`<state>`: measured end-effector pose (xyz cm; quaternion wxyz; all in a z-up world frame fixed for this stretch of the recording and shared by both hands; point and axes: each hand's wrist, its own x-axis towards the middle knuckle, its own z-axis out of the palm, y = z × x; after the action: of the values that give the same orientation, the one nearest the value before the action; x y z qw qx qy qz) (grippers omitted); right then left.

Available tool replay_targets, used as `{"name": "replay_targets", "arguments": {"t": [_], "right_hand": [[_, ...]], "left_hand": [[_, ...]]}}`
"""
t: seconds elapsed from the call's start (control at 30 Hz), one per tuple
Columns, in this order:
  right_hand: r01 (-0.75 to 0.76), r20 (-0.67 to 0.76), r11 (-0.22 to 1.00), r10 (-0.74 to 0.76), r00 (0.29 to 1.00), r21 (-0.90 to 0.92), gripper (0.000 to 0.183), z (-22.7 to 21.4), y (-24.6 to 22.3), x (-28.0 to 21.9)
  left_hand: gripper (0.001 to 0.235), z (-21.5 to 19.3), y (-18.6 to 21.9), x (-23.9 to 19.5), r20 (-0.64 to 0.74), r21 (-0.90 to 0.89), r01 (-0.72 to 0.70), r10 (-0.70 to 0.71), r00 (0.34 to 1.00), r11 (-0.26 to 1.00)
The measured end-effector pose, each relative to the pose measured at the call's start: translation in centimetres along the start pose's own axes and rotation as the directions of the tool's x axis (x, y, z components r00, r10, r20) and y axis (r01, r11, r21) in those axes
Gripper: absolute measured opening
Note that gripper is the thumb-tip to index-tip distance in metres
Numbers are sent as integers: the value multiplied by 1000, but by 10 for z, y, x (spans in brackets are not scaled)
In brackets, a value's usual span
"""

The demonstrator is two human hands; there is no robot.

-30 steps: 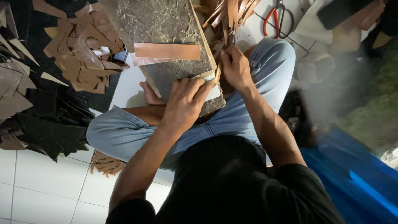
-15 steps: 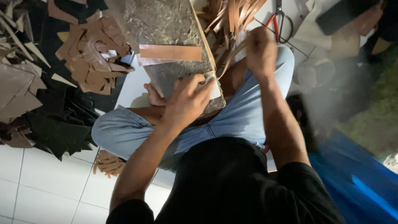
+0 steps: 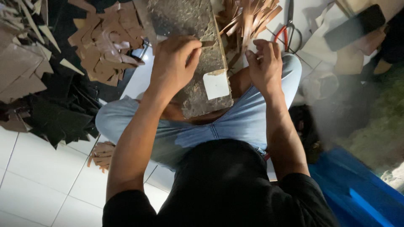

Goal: The person sits on the floor and smooths the edges of small leather strips using a white block against a wooden board. They handle the strips one at a time, rubbing them along the board, then place the finished pieces on the floor.

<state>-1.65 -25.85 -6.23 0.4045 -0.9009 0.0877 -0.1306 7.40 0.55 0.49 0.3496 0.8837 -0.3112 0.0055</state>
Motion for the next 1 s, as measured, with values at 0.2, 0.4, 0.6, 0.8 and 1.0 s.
{"name": "replay_targets", "arguments": {"t": [0.2, 0.4, 0.6, 0.8, 1.0], "right_hand": [[232, 43, 972, -233, 971, 24, 27, -15, -44, -16], [-120, 211, 710, -41, 977, 694, 27, 2, -83, -27], [-93, 275, 814, -84, 958, 573, 21, -7, -88, -35], [-330, 365, 623, 75, 928, 709, 23, -16, -85, -39], [-316, 331, 637, 100, 938, 703, 25, -17, -84, -37]], "left_hand": [[7, -8, 27, -2, 6, -190, 32, -31, 999, 981], [14, -21, 62, -30, -32, -330, 121, -139, 990, 936], [14, -23, 50, -33, 138, -420, 455, -440, 887, 785], [25, -28, 37, -1, -320, 153, 75, -22, 947, 985], [26, -15, 59, -17, 365, -294, 389, -273, 890, 873]]}}
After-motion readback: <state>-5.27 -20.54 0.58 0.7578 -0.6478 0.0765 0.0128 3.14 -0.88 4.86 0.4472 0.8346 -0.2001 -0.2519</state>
